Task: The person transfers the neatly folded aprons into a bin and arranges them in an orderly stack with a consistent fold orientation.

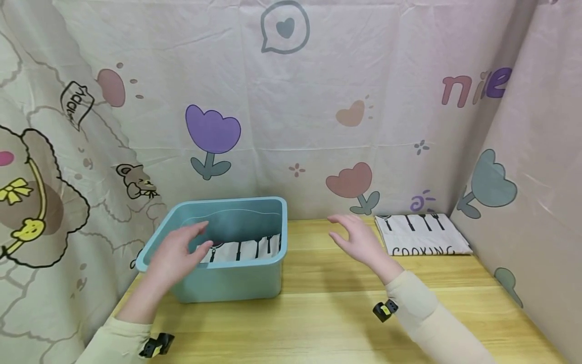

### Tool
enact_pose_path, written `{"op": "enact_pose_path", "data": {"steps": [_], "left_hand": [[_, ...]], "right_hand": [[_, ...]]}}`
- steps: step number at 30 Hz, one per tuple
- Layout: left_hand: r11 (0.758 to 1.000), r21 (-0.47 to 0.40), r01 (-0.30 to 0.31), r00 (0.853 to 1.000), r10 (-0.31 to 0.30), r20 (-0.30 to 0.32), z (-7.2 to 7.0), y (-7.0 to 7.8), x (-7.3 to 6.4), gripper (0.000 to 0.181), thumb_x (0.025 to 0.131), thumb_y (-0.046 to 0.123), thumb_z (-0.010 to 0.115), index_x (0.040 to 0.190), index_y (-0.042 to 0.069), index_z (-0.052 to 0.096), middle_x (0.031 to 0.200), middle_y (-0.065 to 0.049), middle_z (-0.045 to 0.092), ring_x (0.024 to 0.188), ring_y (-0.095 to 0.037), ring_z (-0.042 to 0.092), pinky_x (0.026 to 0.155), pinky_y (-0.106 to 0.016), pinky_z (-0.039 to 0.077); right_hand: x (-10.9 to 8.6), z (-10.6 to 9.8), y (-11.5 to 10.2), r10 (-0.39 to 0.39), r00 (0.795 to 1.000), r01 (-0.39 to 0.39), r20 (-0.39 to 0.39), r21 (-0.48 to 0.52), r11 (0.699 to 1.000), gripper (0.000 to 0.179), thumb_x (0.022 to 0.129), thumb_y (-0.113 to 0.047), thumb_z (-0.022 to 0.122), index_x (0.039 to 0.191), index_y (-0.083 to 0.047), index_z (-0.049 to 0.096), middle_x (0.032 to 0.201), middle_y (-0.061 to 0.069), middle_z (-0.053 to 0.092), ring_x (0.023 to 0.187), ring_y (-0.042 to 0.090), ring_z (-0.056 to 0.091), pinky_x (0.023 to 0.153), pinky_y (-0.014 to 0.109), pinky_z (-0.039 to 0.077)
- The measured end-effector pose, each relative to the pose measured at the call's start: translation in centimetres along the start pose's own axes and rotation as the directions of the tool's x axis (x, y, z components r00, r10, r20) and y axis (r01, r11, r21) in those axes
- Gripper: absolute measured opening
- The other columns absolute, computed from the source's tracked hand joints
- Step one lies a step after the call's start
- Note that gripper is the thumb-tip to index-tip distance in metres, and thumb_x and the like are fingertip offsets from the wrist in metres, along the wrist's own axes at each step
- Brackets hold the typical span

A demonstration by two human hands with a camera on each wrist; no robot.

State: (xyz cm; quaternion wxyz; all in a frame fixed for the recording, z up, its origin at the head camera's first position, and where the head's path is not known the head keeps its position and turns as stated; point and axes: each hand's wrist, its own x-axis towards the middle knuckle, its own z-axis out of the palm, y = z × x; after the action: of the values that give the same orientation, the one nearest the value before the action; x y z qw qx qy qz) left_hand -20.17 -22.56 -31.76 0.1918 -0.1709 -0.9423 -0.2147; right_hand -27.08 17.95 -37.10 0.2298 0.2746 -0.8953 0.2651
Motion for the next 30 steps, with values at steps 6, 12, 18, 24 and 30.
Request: {"op": "enact_pose_path", "data": {"steps": [6,12,18,24,30], "left_hand": [[0.999,0.038,-0.025,0.999,0.027,-0.032,0.9,0.3,-0.3,0.047,0.093,0.016,0.068,0.134,-0.005,0.056,0.126,-0.026,0.061,0.117,-0.047,0.053,0.097,-0.062,0.04],[0.996,0.078,-0.04,0.997,0.044,-0.061,1.6,0.8,-0.6,0.047,0.091,0.015,0.07,0.133,-0.002,0.059,0.128,-0.024,0.061,0.117,-0.047,0.053,0.095,-0.063,0.04],[0.994,0.086,-0.062,0.996,0.067,-0.063,2.2,1.5,-0.9,0.048,0.09,0.018,0.071,0.134,0.0,0.059,0.126,-0.021,0.063,0.117,-0.045,0.053,0.094,-0.063,0.04],[0.993,0.091,-0.071,0.996,0.075,-0.048,2.9,2.3,-1.1,0.051,0.089,0.018,0.074,0.135,0.002,0.059,0.127,-0.02,0.063,0.118,-0.044,0.053,0.094,-0.065,0.039],[0.991,0.08,-0.105,0.993,0.109,-0.047,3.6,2.8,-1.3,0.051,0.088,0.018,0.074,0.134,0.003,0.06,0.127,-0.017,0.064,0.119,-0.041,0.053,0.097,-0.064,0.037]], "right_hand": [[-1.8,0.0,2.5,0.02,0.999,-0.021,-0.029,-0.052,0.998,0.036,0.089,-0.012,0.072,0.123,0.0,0.065,0.122,0.014,0.067,0.117,0.036,0.058,0.101,0.05,0.043],[-3.6,0.3,5.4,0.091,0.996,-0.093,-0.023,-0.101,0.991,0.039,0.089,-0.012,0.072,0.124,0.003,0.063,0.123,0.019,0.065,0.117,0.039,0.057,0.102,0.053,0.041],[-5.1,0.1,8.8,0.207,0.978,-0.204,0.009,-0.147,0.968,0.042,0.09,-0.012,0.07,0.129,0.003,0.06,0.128,0.023,0.061,0.12,0.044,0.053,0.104,0.056,0.037],[-6.1,-0.4,11.6,0.274,0.961,-0.264,0.027,-0.192,0.945,0.045,0.09,-0.011,0.068,0.132,0.003,0.057,0.131,0.027,0.057,0.12,0.049,0.05,0.104,0.06,0.035],[-7.0,-0.7,13.5,0.351,0.935,-0.336,0.041,-0.209,0.918,0.043,0.092,-0.011,0.065,0.132,0.005,0.056,0.131,0.031,0.055,0.12,0.051,0.049,0.104,0.061,0.035]]}}
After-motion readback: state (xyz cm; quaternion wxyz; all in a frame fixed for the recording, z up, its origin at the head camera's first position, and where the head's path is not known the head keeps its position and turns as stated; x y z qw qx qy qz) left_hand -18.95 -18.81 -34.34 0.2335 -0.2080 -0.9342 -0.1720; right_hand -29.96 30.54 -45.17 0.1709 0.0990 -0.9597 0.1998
